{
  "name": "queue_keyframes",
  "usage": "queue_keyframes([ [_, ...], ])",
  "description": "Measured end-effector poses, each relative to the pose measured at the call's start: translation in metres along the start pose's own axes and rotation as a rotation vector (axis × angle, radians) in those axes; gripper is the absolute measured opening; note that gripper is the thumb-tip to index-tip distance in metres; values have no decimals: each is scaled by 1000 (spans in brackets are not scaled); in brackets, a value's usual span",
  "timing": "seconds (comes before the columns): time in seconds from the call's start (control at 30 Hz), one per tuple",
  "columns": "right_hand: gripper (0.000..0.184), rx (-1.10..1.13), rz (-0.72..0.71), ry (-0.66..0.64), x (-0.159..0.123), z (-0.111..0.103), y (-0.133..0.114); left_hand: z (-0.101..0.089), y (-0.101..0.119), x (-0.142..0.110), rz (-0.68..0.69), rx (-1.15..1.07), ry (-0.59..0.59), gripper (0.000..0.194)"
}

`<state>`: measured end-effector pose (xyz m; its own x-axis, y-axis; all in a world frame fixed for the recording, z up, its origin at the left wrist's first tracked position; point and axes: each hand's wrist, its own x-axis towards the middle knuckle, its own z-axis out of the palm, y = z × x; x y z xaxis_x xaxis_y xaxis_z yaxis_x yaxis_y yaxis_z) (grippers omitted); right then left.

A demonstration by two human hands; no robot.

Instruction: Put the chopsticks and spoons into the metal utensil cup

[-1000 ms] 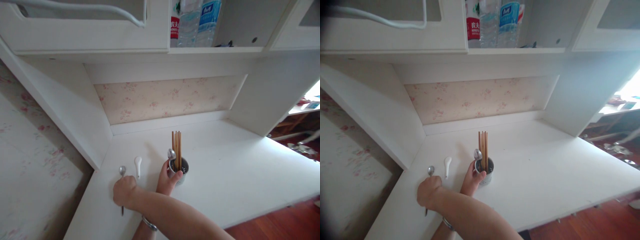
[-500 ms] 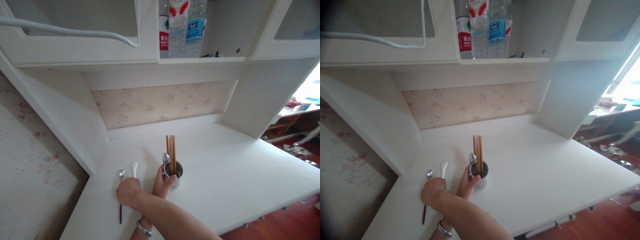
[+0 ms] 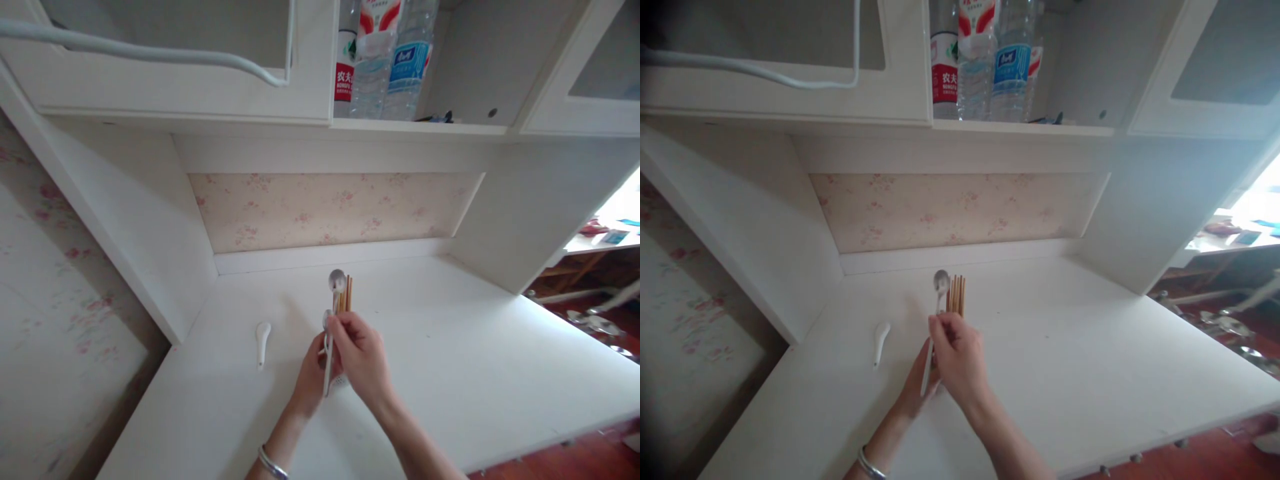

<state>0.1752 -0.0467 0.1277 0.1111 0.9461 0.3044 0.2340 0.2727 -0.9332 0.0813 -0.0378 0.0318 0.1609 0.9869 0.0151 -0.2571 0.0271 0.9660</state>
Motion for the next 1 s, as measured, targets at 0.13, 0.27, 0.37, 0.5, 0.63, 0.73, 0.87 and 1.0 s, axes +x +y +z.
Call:
queue_keyframes([
  [0.13,34,-1,73,137,14,-34,25,3,-1,0,43,-72,-60,62],
  [0.27,35,7,71,187,19,-50,48,1,-5,2,47,-93,-83,63],
  [0.37,35,27,73,214,19,-53,56,-2,-8,3,57,-69,-95,63],
  [0.5,33,59,56,276,20,-54,57,-3,-12,5,59,-70,-76,66],
  [0.63,34,74,67,283,21,-50,64,-3,-11,5,71,-73,-93,63],
  [0.73,33,29,84,227,18,-44,75,-2,-10,5,79,-69,-83,61],
  [0.87,29,10,34,163,7,-35,88,-2,-10,5,70,-72,-70,63],
  [1.0,25,64,32,139,-2,-28,102,-2,-11,5,74,-52,-62,62],
])
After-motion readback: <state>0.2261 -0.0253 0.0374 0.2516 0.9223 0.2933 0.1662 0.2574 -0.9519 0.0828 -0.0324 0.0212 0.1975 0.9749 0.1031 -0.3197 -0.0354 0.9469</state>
